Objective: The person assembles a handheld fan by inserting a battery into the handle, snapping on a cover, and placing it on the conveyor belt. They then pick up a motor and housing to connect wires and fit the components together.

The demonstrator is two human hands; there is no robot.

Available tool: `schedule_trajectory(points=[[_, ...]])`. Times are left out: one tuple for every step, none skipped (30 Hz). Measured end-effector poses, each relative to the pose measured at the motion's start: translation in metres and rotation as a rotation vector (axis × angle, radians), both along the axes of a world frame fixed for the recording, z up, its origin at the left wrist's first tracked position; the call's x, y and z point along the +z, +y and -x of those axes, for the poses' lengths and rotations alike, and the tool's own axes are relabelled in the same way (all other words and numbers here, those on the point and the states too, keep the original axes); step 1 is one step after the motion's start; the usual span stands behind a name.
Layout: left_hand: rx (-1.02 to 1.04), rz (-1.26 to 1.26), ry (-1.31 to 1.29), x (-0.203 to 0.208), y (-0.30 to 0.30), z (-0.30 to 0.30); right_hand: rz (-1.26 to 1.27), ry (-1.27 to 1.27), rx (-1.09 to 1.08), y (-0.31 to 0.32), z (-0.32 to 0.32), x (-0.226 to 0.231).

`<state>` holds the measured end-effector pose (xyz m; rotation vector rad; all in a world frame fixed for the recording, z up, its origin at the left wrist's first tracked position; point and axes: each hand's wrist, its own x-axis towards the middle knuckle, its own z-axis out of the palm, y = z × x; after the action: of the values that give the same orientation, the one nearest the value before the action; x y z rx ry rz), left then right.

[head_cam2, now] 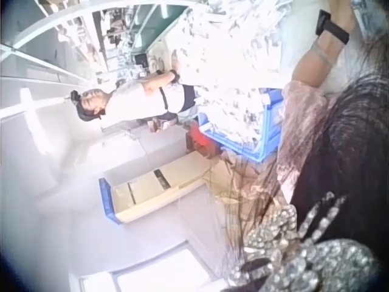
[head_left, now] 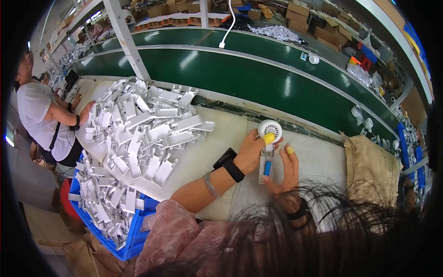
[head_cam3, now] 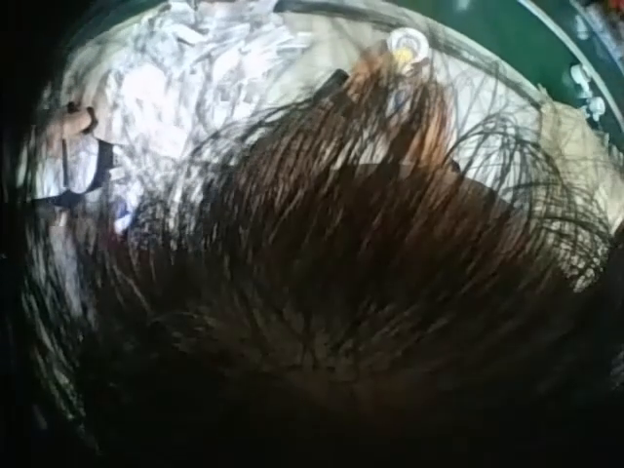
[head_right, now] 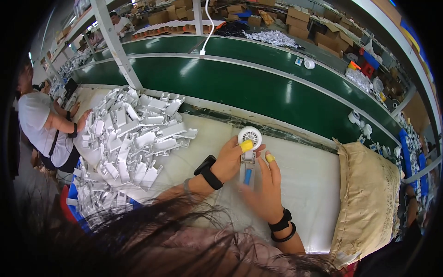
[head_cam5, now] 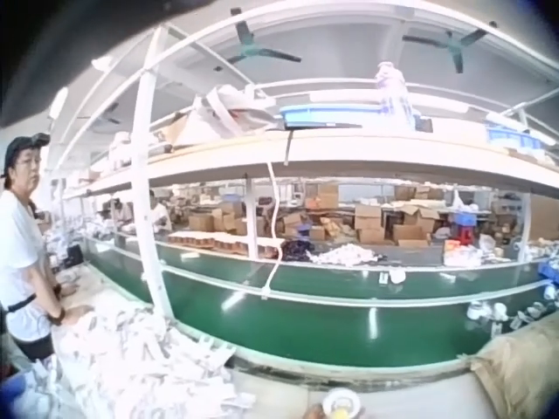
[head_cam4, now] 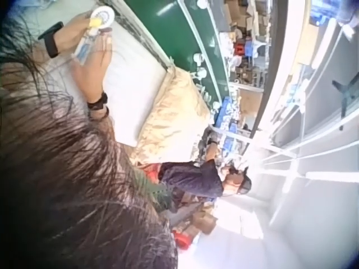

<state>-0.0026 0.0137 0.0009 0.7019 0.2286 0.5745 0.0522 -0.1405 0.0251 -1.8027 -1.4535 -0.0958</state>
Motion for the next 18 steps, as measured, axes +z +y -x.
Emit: schedule_trajectory(points=[[-0.003, -0.027, 0.003, -0.003, 0.003, 0.000, -0.044, 0.034, 0.018, -0.001, -0.002, 0.003], [-0.004, -0.053, 0.008, -0.004, 0.005, 0.001, -0.088, 0.069, 0.038, -0.001, -0.005, 0.006], [-0.023, -0.005, 0.019, 0.002, 0.007, 0.003, -0.086, 0.058, 0.059, -0.002, -0.008, 0.007], [-0.001, -0.005, 0.009, 0.000, 0.010, 0.003, -0.061, 0.059, 0.027, -0.003, -0.010, 0.007], [0.006, 0.027, -0.015, -0.001, 0.012, 0.003, -0.034, 0.056, 0.003, -0.001, -0.012, 0.012], [0.014, 0.057, -0.040, -0.001, 0.013, 0.003, -0.031, 0.044, 0.037, 0.002, -0.013, 0.021], [0.031, 0.093, -0.049, -0.003, 0.010, -0.001, -0.031, -0.015, 0.060, 0.002, -0.015, 0.027], [0.033, 0.044, -0.009, -0.012, 0.013, -0.005, -0.028, -0.071, 0.095, 0.005, -0.016, 0.035], [0.080, 0.022, 0.016, -0.023, 0.014, -0.010, 0.037, -0.138, 0.127, 0.012, -0.012, 0.051], [0.101, 0.001, 0.041, -0.023, 0.013, -0.012, 0.041, -0.143, 0.152, 0.019, -0.010, 0.061], [0.123, 0.007, 0.037, -0.026, 0.014, -0.008, 0.073, -0.146, 0.212, 0.028, -0.007, 0.069], [0.127, -0.245, 0.174, -0.020, 0.012, -0.002, 0.105, -0.147, 0.274, 0.040, -0.005, 0.076], [0.130, -0.498, 0.315, -0.015, 0.013, 0.002, 0.104, -0.223, 0.358, 0.055, 0.000, 0.081], [0.153, -0.490, 0.318, -0.034, 0.018, -0.004, 0.106, -0.228, 0.382, 0.071, 0.006, 0.084], [0.169, -0.397, 0.204, -0.051, 0.027, -0.013, 0.155, -0.249, 0.521, 0.091, 0.018, 0.084], [0.152, -0.317, 0.073, -0.066, 0.025, -0.030, 0.205, -0.277, 0.623, 0.104, 0.027, 0.088], [0.126, -0.239, -0.053, -0.084, 0.021, -0.043, 0.237, -0.348, 0.655, 0.118, 0.033, 0.086], [0.068, -0.159, -0.187, -0.097, 0.018, -0.065, 0.240, -0.359, 0.619, 0.126, 0.038, 0.087]])
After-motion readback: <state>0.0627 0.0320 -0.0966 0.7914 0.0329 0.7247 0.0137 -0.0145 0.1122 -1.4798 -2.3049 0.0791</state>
